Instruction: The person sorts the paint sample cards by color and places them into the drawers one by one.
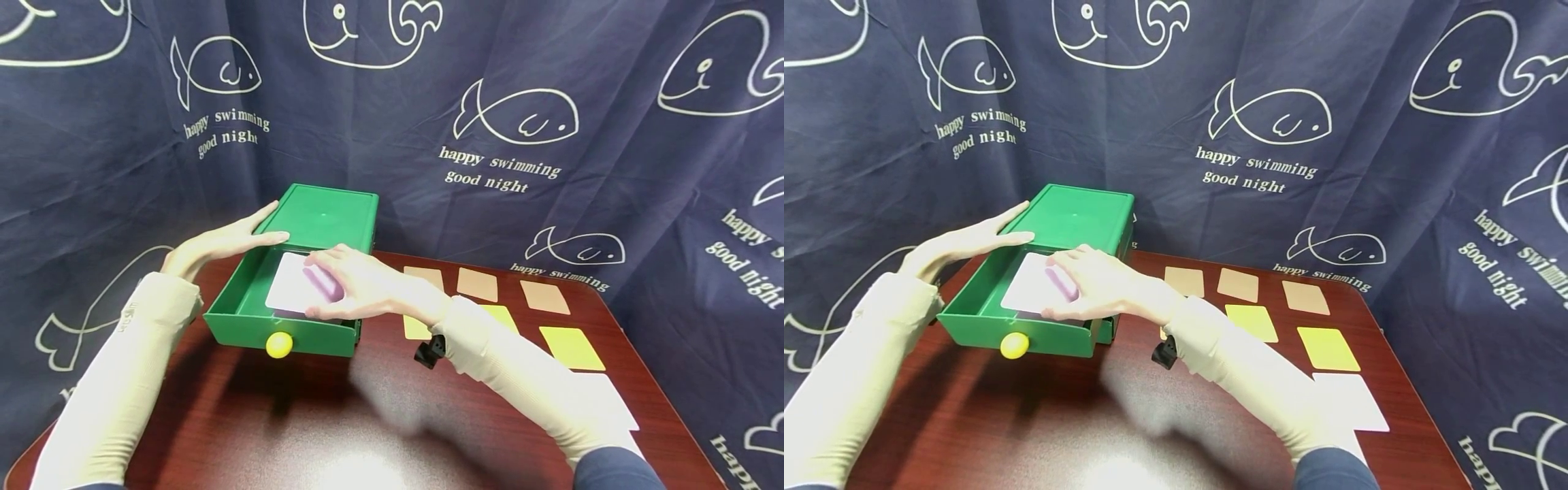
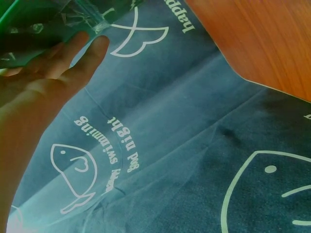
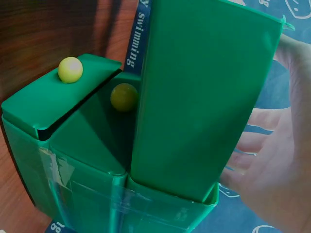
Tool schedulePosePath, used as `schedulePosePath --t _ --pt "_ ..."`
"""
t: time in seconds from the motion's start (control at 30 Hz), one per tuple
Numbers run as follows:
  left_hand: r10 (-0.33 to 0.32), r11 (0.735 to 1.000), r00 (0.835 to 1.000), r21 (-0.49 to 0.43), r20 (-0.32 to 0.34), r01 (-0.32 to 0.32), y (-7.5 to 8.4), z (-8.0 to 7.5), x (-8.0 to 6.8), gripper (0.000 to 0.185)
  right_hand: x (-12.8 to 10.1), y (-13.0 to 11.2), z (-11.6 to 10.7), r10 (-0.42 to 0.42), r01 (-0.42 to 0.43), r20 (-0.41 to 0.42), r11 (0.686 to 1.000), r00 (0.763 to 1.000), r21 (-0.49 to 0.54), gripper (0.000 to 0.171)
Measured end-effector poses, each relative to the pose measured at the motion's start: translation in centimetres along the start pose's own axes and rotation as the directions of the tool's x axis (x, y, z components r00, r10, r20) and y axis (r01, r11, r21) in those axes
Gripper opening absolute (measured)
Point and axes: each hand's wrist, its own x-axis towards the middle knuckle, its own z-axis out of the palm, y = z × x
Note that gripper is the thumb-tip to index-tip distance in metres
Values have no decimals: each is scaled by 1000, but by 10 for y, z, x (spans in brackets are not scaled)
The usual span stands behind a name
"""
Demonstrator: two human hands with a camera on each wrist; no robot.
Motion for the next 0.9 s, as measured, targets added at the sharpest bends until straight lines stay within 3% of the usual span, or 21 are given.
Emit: schedulePosePath --t 0.27,0.57,0.67,0.77,0.9 --pt "-16 999 1000 39 4 16 -4 -1 0 89 -33 1 -9 96 -90 -60 991 994 97 61" --pt "-19 1000 1000 15 11 19 -5 -1 -3 88 -119 29 -5 229 -198 -248 970 941 144 61" --pt "-22 1000 1000 5 12 22 -5 -1 -3 87 -153 43 -4 320 -290 -279 946 906 143 63" --pt "-23 999 1000 28 7 23 -5 0 -3 87 -188 60 -3 409 -392 -328 912 852 120 62" --pt "-15 998 1000 54 1 15 -4 0 -4 87 -233 83 1 457 -475 -412 878 788 66 61"
